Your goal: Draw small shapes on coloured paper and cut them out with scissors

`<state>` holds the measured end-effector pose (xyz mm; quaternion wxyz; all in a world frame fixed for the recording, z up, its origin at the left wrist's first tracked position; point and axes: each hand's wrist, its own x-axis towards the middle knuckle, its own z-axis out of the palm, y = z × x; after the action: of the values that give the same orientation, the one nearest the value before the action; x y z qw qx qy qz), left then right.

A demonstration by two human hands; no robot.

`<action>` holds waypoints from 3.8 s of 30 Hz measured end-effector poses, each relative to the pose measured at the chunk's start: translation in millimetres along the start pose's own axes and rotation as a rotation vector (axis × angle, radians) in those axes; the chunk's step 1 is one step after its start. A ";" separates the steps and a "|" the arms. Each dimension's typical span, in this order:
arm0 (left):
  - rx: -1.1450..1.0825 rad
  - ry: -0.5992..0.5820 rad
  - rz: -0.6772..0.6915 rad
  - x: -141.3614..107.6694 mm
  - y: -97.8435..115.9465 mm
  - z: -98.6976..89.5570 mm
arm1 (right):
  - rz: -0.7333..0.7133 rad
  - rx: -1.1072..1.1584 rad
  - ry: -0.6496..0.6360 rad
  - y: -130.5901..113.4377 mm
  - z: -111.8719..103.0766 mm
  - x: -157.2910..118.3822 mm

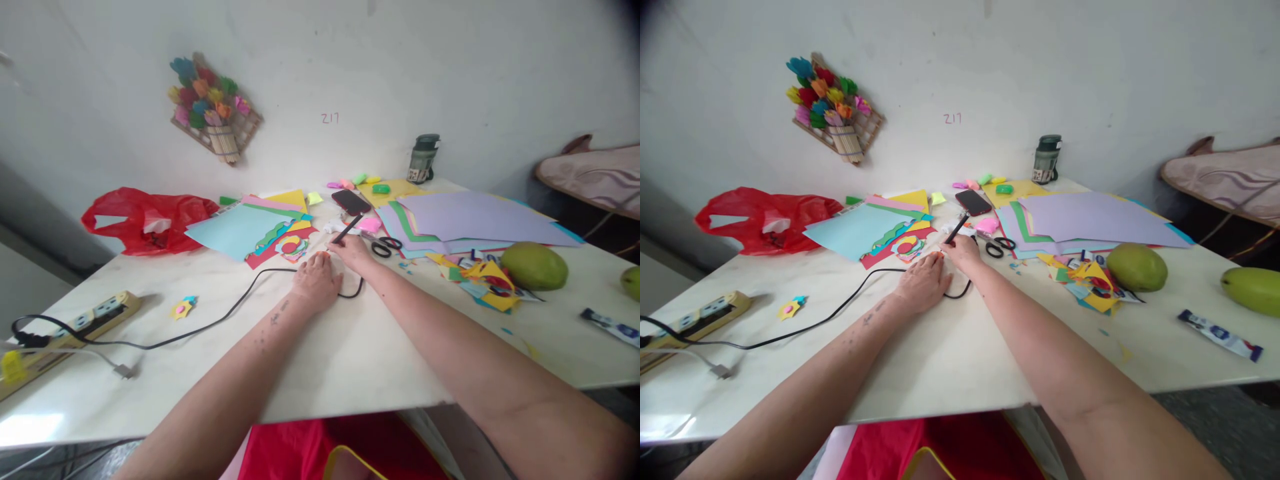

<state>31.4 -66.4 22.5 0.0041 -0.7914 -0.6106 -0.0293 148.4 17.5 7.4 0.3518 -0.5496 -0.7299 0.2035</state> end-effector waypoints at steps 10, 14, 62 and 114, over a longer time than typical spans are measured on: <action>-0.016 -0.027 -0.016 -1.1 2.3 -2.4 | 0.004 -0.058 -0.005 3.1 3.8 2.8; -0.012 -0.024 -0.010 -1.2 2.4 -3.1 | 0.014 -0.064 -0.002 3.4 4.6 3.3; 0.011 -0.037 -0.015 -1.2 4.2 -5.9 | 0.021 -0.088 -0.010 1.2 3.8 3.7; -0.002 -0.026 -0.007 -1.2 2.6 -4.7 | 0.037 -0.123 -0.002 -1.3 2.0 2.0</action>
<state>33.4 -68.4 27.3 -0.0048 -0.7895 -0.6134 -0.0195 145.8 19.1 7.5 0.3128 -0.5833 -0.7312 0.1652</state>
